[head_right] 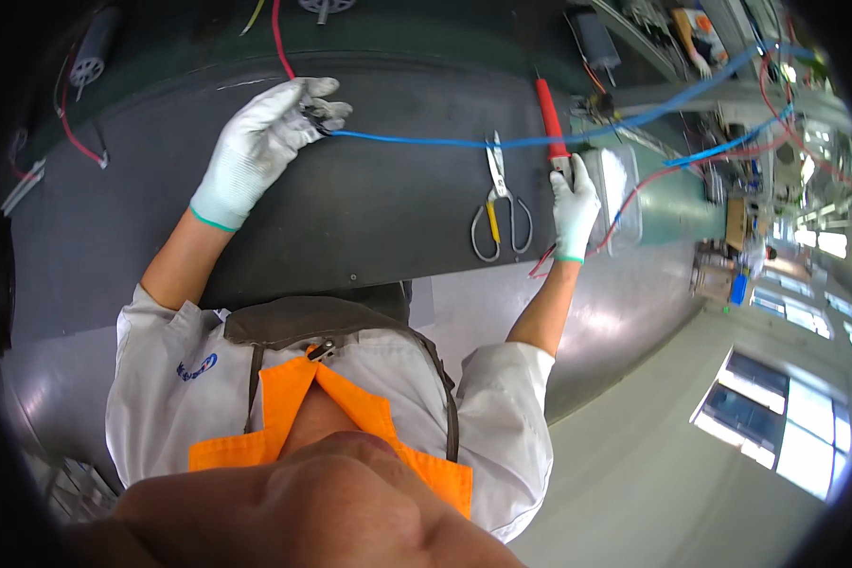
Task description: The person assembles small electric motors on a workbench. They use pliers to strip and twist wires, connect them to the motor terminals, and test the connections with a multimeter. The person handles multiple motors sequentially, repeating the wiring and testing process for each unit.
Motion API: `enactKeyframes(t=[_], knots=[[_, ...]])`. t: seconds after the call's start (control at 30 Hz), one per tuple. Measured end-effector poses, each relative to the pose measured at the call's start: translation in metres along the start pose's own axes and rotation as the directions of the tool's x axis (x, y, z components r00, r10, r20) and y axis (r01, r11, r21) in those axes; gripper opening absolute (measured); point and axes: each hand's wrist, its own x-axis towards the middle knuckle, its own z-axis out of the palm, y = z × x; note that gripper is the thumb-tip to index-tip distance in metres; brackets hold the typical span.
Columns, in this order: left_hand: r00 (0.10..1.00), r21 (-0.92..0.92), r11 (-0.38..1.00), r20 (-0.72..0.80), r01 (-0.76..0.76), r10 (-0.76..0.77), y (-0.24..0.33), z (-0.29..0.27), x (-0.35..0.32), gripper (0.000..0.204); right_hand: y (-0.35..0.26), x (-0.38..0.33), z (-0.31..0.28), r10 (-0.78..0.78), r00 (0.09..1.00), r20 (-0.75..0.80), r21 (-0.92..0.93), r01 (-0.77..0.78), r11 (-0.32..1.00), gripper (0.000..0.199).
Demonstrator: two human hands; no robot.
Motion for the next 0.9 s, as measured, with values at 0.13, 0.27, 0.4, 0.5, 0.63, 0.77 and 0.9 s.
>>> enactKeyframes(t=[0.13,0.27,0.4,0.5,0.63,0.77,0.9], knots=[[1.000,0.006,1.000,-0.029,-0.009,0.009,-0.004,-0.007,-0.003,0.037,-0.122,0.022,0.021,0.002,0.955,0.298,0.509,-0.161,0.846,0.056],[0.995,-0.002,0.997,-0.060,-0.076,0.075,-0.010,-0.015,-0.004,0.036,-0.192,0.042,0.057,-0.192,0.855,0.481,0.671,-0.218,0.709,0.054],[0.992,-0.004,0.996,-0.086,-0.091,0.091,-0.008,-0.013,-0.007,0.036,-0.192,0.070,0.092,-0.262,0.733,0.627,0.583,-0.219,0.783,0.049],[0.995,-0.013,0.999,-0.088,-0.039,0.038,-0.007,-0.010,-0.005,0.037,-0.200,0.069,0.098,-0.182,0.748,0.638,0.494,-0.216,0.842,0.038],[1.000,0.027,1.000,-0.006,0.013,-0.013,-0.005,-0.007,0.001,0.039,-0.215,0.046,0.092,-0.308,0.858,0.411,0.411,0.127,0.903,0.031],[1.000,-0.015,1.000,0.016,-0.013,0.013,-0.011,-0.011,0.008,0.038,-0.185,0.023,0.030,-0.337,0.928,0.159,0.251,0.292,0.923,0.034],[0.999,0.020,0.999,-0.032,0.044,-0.043,-0.015,-0.011,0.010,0.038,-0.085,-0.005,-0.016,-0.202,0.978,0.052,-0.089,0.206,0.975,0.048]])
